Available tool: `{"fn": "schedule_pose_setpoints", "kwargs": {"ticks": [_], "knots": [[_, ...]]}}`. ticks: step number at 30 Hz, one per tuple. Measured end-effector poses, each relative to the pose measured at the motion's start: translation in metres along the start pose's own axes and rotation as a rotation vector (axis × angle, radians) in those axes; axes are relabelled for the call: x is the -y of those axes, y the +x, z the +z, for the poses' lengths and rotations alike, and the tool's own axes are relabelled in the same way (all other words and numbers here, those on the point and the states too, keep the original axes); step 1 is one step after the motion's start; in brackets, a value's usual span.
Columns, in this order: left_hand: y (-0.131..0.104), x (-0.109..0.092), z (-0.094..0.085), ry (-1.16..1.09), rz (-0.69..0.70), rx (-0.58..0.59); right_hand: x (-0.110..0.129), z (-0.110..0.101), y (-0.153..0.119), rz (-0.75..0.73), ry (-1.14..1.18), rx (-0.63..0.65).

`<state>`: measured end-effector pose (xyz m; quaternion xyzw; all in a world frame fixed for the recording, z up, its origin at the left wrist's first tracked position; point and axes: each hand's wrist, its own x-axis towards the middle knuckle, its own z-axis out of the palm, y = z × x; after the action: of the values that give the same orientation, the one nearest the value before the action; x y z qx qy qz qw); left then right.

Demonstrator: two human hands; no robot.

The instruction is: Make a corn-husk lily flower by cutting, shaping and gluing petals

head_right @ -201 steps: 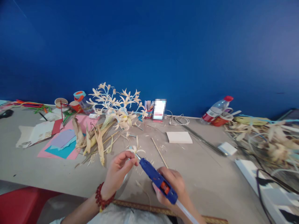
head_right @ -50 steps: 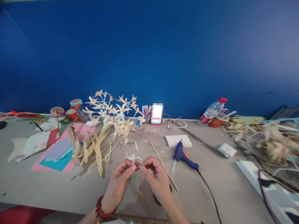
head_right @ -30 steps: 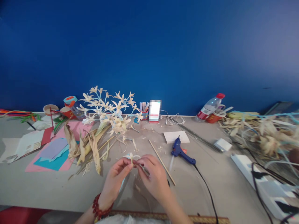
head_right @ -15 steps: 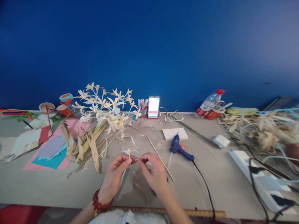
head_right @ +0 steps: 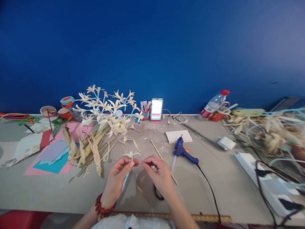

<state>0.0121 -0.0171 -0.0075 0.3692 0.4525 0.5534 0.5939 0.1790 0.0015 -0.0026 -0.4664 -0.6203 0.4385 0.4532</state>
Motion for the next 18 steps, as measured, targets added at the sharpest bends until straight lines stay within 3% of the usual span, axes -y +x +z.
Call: {"fn": "schedule_pose_setpoints", "kwargs": {"ticks": [4, 9, 12, 16, 18], "knots": [[0.0, 0.001, 0.001, -0.018, 0.003, 0.016, -0.006, 0.003, -0.001, 0.266, 0.349, -0.038], [-0.001, 0.0, 0.0, -0.018, 0.003, 0.027, -0.004, 0.004, -0.002, 0.283, 0.406, -0.026], [-0.001, -0.001, 0.0, -0.004, 0.004, 0.014, -0.001, 0.001, -0.003, 0.203, 0.232, 0.012], [-0.001, -0.003, 0.0, -0.019, 0.011, 0.006, 0.01, -0.005, -0.004, -0.083, -0.239, -0.009], [-0.001, -0.004, 0.001, -0.031, 0.016, 0.017, 0.017, -0.007, -0.004, -0.206, -0.366, 0.015]]}}
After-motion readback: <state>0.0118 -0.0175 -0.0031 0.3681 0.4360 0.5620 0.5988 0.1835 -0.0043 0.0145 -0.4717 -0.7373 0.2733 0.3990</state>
